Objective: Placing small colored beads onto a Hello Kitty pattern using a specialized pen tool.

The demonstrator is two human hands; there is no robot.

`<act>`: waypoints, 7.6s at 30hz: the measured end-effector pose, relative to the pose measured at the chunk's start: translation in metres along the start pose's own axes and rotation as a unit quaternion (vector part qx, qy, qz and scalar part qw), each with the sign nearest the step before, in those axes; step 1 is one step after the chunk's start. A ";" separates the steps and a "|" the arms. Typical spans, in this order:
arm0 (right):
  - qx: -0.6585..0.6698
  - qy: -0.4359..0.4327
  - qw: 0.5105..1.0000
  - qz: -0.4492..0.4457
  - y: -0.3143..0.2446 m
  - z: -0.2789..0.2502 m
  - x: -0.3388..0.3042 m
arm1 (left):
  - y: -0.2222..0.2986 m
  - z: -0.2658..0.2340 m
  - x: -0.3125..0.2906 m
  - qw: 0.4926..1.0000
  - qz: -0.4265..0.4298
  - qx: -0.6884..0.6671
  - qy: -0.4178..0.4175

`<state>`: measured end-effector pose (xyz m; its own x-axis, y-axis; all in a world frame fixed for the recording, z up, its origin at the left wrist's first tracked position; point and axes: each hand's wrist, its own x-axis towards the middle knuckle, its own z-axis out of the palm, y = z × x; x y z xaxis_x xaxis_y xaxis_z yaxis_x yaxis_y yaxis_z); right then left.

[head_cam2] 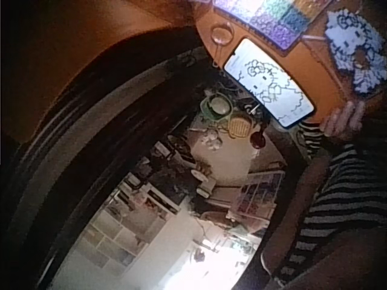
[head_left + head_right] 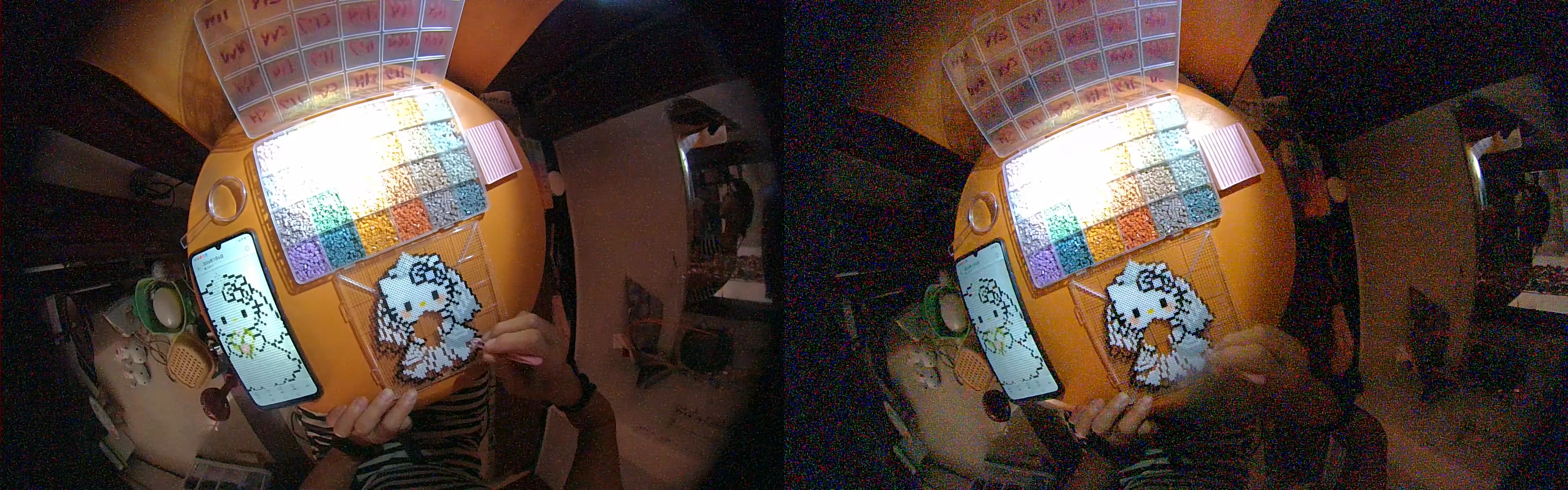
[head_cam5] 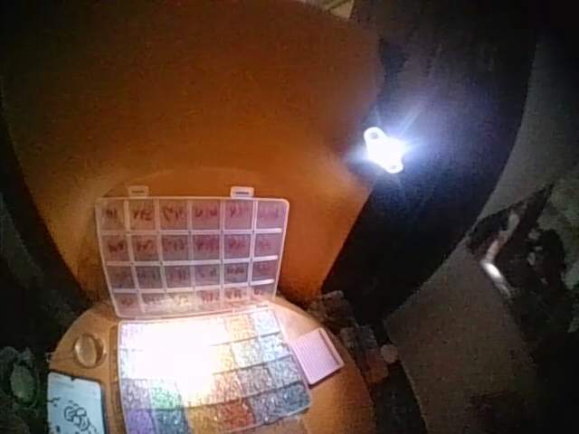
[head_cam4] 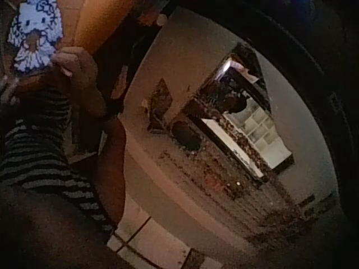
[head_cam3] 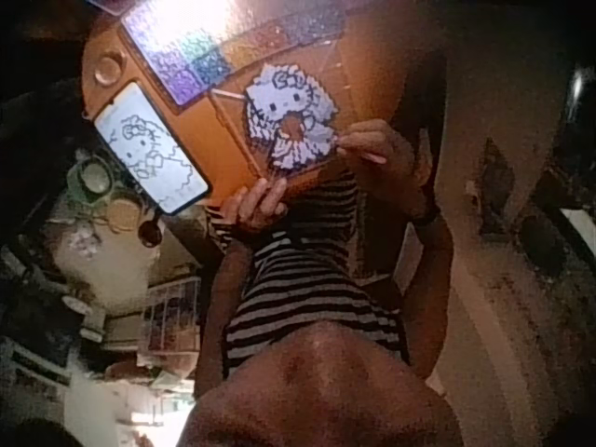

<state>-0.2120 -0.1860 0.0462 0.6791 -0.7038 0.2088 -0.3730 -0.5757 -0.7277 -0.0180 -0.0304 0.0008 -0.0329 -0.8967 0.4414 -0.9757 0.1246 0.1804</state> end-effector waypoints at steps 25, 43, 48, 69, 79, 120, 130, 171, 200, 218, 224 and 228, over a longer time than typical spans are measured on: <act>0.100 0.181 0.978 0.043 0.035 0.015 0.139 | -0.027 -0.005 -0.039 1.000 0.013 -0.014 -0.007; -0.031 0.167 0.985 -0.003 0.056 0.011 0.154 | -0.016 -0.012 -0.037 1.000 0.006 0.017 -0.015; -0.051 0.160 0.985 -0.031 0.058 0.012 0.156 | -0.021 -0.024 -0.033 0.994 0.044 0.025 -0.092; -0.063 0.158 0.984 -0.049 0.056 0.009 0.155 | -0.012 -0.007 -0.037 1.000 0.000 0.004 0.015; -0.038 0.155 0.987 -0.036 0.056 0.012 0.152 | -0.017 -0.008 -0.040 0.999 0.027 0.008 0.019; 0.040 0.016 0.999 0.018 -0.001 0.024 0.001 | -0.023 0.011 -0.031 0.998 0.015 0.022 -0.055; -0.018 -0.005 1.000 0.023 -0.019 0.014 -0.006 | -0.012 0.000 -0.035 0.999 0.008 0.003 -0.052; 0.139 0.140 0.980 0.039 -0.006 -0.004 0.059 | -0.017 -0.011 -0.030 0.999 0.018 0.028 0.003; -0.050 0.165 0.985 -0.020 0.048 0.014 0.151 | -0.017 -0.002 -0.041 0.999 0.019 0.020 0.031; -0.061 0.176 0.982 -0.045 0.056 0.017 0.153 | -0.018 -0.013 -0.040 0.999 0.025 0.018 -0.023; -0.050 0.177 0.981 -0.055 0.056 0.020 0.154 | -0.023 -0.016 -0.042 0.998 0.036 0.030 -0.042; -0.030 0.176 0.983 -0.034 0.048 0.027 0.155 | -0.030 -0.021 -0.046 0.997 0.040 0.031 -0.054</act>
<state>-0.1079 -0.3113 0.0259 0.4465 -0.7568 0.4775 -0.3775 -0.6431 -0.6663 0.0170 0.0161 -0.0062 -0.1313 -0.9259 0.3543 -0.9804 0.1743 0.0920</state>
